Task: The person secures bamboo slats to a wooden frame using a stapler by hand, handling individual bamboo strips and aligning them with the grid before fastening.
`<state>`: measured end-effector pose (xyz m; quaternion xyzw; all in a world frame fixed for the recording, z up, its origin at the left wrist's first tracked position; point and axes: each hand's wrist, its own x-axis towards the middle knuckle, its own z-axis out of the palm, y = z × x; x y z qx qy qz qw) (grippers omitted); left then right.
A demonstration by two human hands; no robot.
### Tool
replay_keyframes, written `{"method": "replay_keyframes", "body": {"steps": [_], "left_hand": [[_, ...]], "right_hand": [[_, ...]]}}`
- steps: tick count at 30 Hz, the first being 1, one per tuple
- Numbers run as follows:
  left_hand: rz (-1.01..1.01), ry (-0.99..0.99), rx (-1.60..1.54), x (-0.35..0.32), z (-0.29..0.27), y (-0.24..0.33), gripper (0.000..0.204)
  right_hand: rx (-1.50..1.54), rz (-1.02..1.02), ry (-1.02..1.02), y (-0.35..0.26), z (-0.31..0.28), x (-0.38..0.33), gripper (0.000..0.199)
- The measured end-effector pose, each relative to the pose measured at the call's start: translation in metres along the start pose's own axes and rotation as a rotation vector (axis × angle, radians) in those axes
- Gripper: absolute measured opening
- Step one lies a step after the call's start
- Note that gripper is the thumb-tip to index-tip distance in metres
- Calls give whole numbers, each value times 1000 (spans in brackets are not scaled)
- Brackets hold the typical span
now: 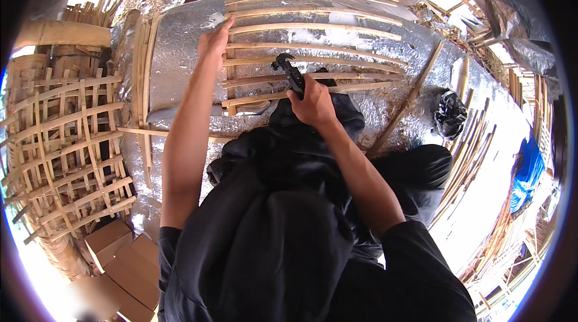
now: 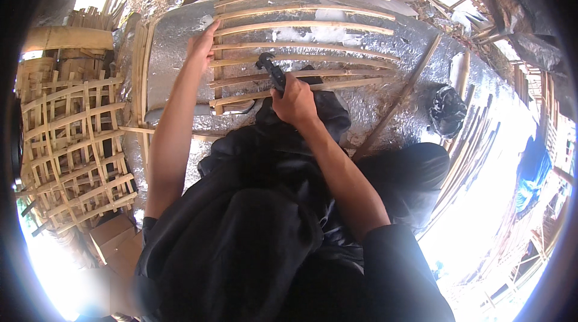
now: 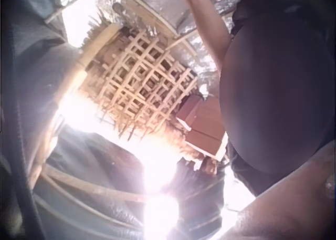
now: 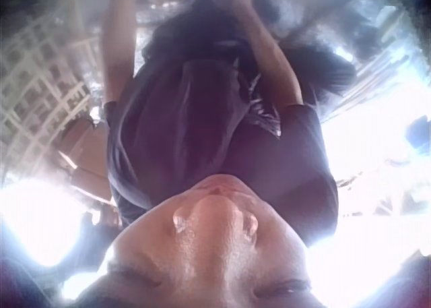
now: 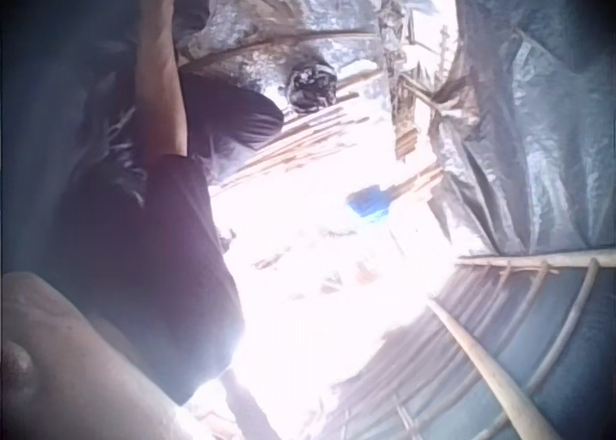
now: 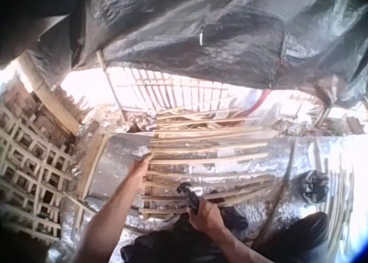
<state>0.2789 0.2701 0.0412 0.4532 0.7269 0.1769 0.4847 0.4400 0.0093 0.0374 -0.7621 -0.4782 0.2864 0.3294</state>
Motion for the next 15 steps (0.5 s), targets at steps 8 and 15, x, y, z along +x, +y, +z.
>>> {"method": "replay_keyframes", "body": {"steps": [8, 15], "left_hand": [[51, 94, -116, -13, -13, -4, 61], [16, -52, -291, -66, -64, 3, 54]], "right_hand": [[56, -22, 0, -19, 9, -11, 37], [-16, 8, -80, -46, 19, -35, 42]]}}
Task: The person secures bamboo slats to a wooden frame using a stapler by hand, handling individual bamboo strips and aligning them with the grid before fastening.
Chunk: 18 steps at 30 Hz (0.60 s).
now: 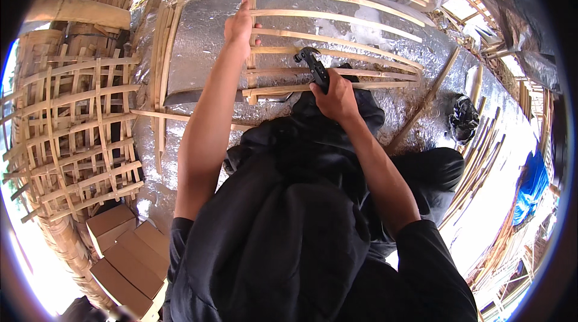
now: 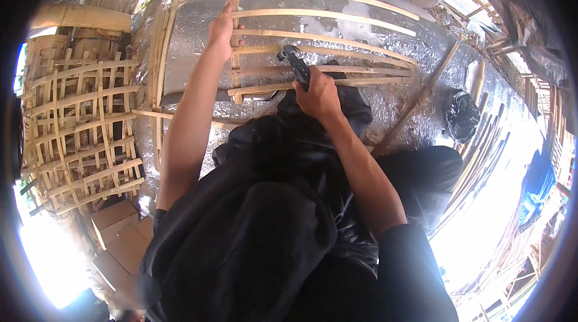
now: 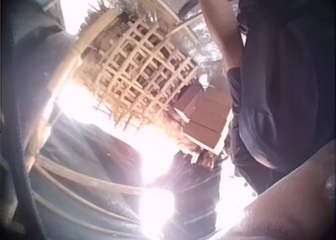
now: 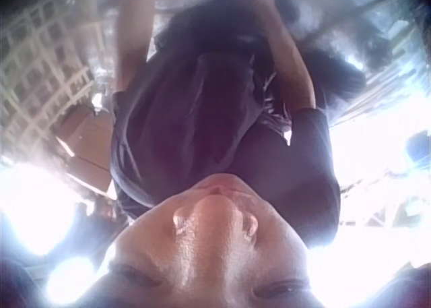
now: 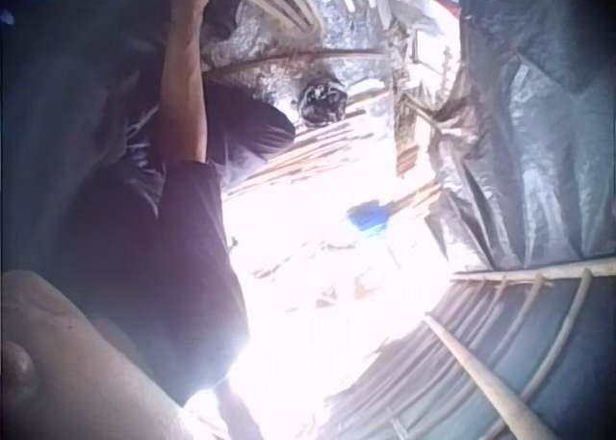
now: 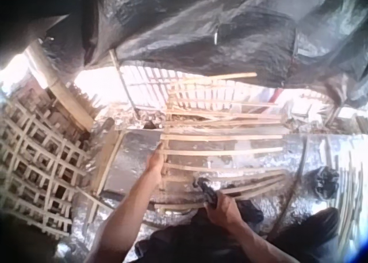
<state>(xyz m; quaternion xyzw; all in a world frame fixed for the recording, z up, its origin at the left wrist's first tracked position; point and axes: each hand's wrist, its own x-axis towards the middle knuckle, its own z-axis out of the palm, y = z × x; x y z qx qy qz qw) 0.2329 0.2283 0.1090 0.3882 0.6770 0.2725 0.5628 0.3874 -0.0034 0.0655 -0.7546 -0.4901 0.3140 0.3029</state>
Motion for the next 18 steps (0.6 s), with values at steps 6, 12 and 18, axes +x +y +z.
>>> {"method": "replay_keyframes", "body": {"steps": [6, 12, 18], "left_hand": [[-48, 30, -48, -11, -53, -14, 54], [-85, 94, -312, -6, -107, -47, 60], [-131, 233, -535, 9, -156, -91, 57]], "right_hand": [[-108, 1, -86, -29, 19, -14, 43], [-200, -164, -99, -55, 24, -1, 32], [-253, -65, -245, -75, 36, 39, 31]]}}
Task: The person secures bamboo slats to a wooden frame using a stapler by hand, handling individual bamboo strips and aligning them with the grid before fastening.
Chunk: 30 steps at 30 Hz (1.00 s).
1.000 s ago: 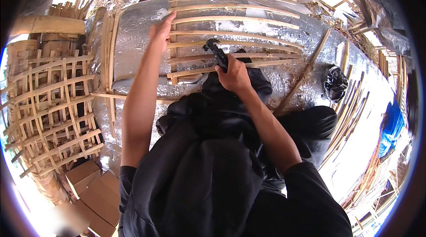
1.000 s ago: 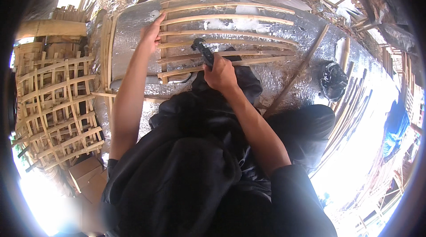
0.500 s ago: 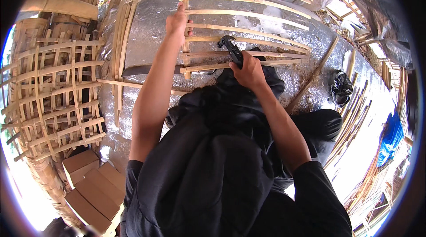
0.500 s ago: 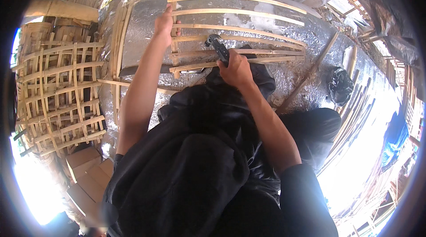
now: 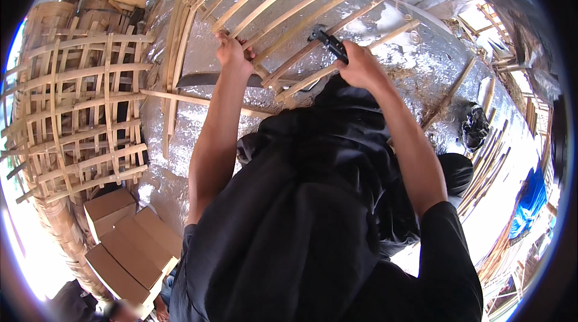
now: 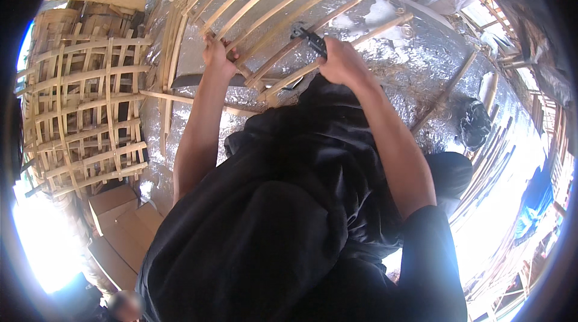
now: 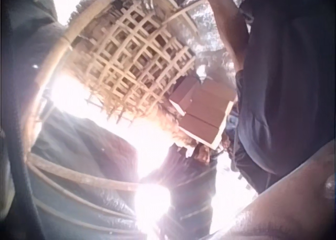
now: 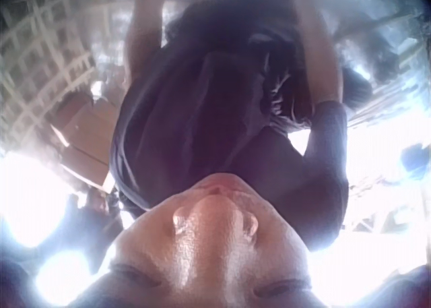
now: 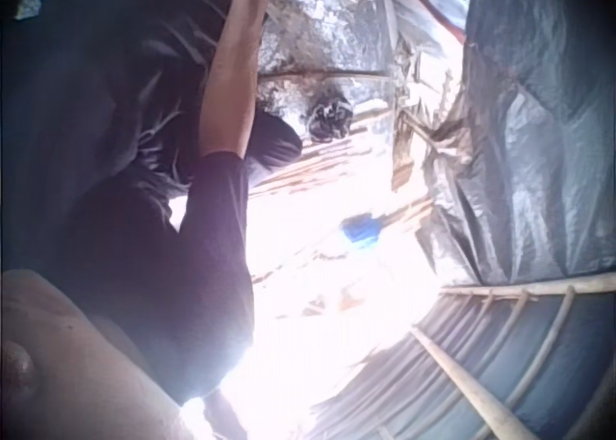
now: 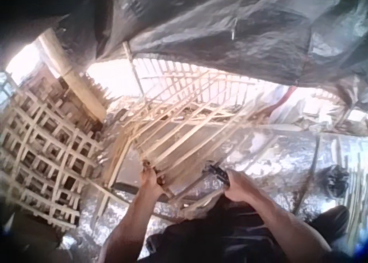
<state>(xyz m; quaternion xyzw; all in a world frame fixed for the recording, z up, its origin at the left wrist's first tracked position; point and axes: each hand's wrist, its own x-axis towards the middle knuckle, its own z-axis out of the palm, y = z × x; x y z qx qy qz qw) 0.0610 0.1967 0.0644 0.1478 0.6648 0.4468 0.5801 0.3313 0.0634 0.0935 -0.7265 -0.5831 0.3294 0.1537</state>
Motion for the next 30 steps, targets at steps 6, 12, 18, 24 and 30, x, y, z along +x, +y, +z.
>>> {"method": "replay_keyframes", "body": {"steps": [6, 12, 18, 24, 30], "left_hand": [[9, -9, 12, 18, 1, 3, 58], [-6, -255, 169, 40, -19, 1, 40], [894, 134, 838, 10, -76, -31, 43], [1386, -522, 980, -31, -121, -85, 31], [1415, -375, 1021, -9, -149, -113, 26]], "right_hand": [[-68, -141, -108, 10, 3, 54, 28], [-16, -136, -100, 17, 21, 68, 28], [53, -176, -133, 40, 38, 81, 32], [49, -184, -93, 35, 61, 76, 31], [50, -202, 73, 40, 100, 74, 31]]}}
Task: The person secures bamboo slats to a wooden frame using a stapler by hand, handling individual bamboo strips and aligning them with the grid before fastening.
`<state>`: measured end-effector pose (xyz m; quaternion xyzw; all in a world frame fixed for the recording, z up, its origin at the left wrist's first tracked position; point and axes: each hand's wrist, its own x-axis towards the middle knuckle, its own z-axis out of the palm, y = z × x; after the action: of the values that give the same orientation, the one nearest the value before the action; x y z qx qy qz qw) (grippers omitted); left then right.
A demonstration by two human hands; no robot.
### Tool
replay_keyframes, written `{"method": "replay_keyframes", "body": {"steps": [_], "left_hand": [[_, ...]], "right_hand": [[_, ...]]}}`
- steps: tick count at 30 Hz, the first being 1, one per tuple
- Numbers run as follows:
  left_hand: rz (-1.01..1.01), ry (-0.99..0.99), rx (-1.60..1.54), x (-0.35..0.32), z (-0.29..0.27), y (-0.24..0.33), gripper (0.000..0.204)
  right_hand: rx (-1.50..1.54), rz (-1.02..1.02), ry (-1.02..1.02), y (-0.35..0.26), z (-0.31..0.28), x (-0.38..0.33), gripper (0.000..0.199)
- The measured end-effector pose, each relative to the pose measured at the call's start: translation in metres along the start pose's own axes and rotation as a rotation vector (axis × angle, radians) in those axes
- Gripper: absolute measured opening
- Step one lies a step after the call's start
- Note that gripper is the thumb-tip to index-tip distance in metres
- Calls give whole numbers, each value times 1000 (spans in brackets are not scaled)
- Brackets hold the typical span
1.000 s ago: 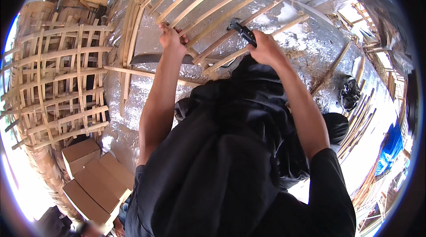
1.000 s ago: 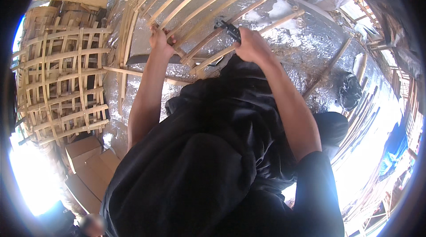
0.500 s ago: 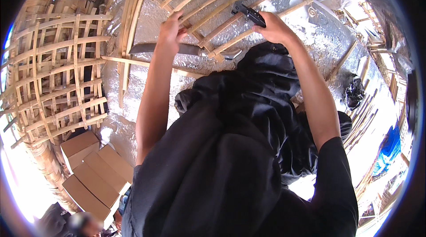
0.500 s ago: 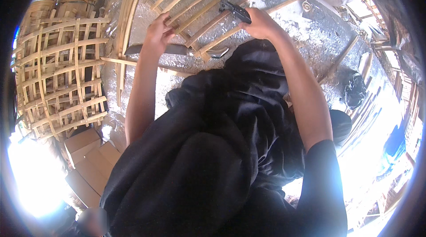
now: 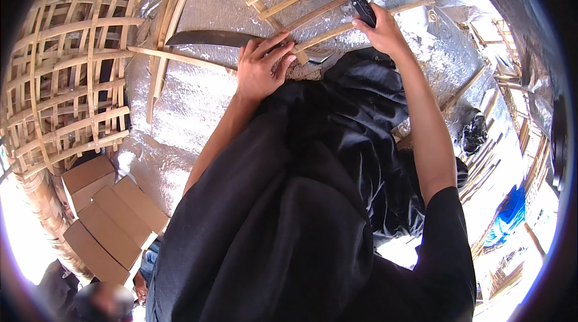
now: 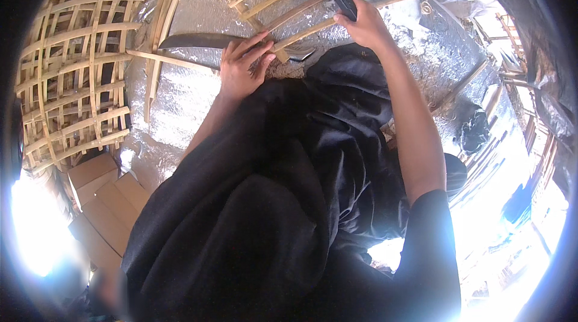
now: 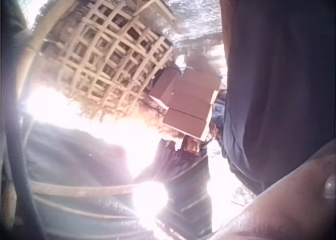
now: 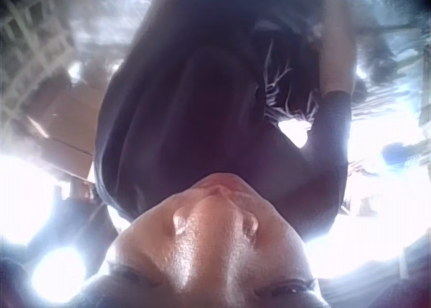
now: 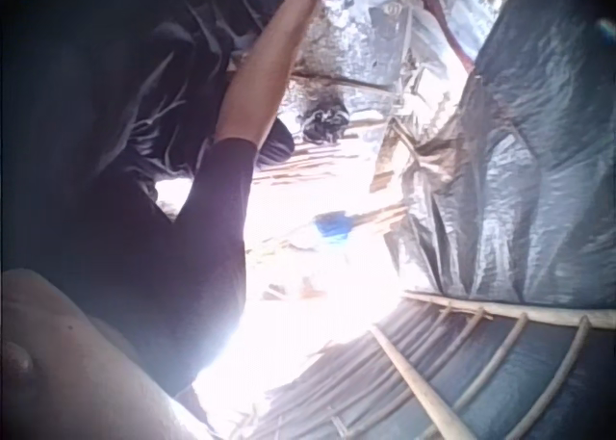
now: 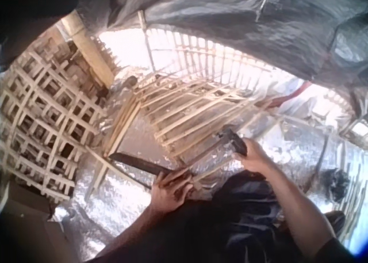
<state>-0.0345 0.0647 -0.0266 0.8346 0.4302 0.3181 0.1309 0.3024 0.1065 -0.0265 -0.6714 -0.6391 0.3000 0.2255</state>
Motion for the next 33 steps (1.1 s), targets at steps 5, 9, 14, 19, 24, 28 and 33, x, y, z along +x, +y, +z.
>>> {"method": "replay_keyframes", "body": {"steps": [5, 9, 14, 19, 24, 28, 33], "left_hand": [[-29, 31, 114, -16, -4, -4, 22], [-55, 78, 88, -29, -10, -8, 21], [-22, 77, 93, -39, -26, -16, 20], [-45, 72, 68, -52, -35, -28, 22], [-53, 45, 59, -65, -35, -35, 22], [-102, 26, 63, -69, -36, -35, 24], [-67, 58, 55, -62, -36, -32, 32]], "right_hand": [[68, 1, 77, -21, 21, -16, 29], [-187, -190, 312, -43, 40, -38, 40], [12, -135, 215, -97, 81, -103, 40], [155, -226, 139, -137, 104, -138, 26], [172, -199, 143, -154, 115, -156, 27], [131, -212, 74, -162, 124, -159, 29], [4, -122, 26, -165, 126, -151, 28]]}}
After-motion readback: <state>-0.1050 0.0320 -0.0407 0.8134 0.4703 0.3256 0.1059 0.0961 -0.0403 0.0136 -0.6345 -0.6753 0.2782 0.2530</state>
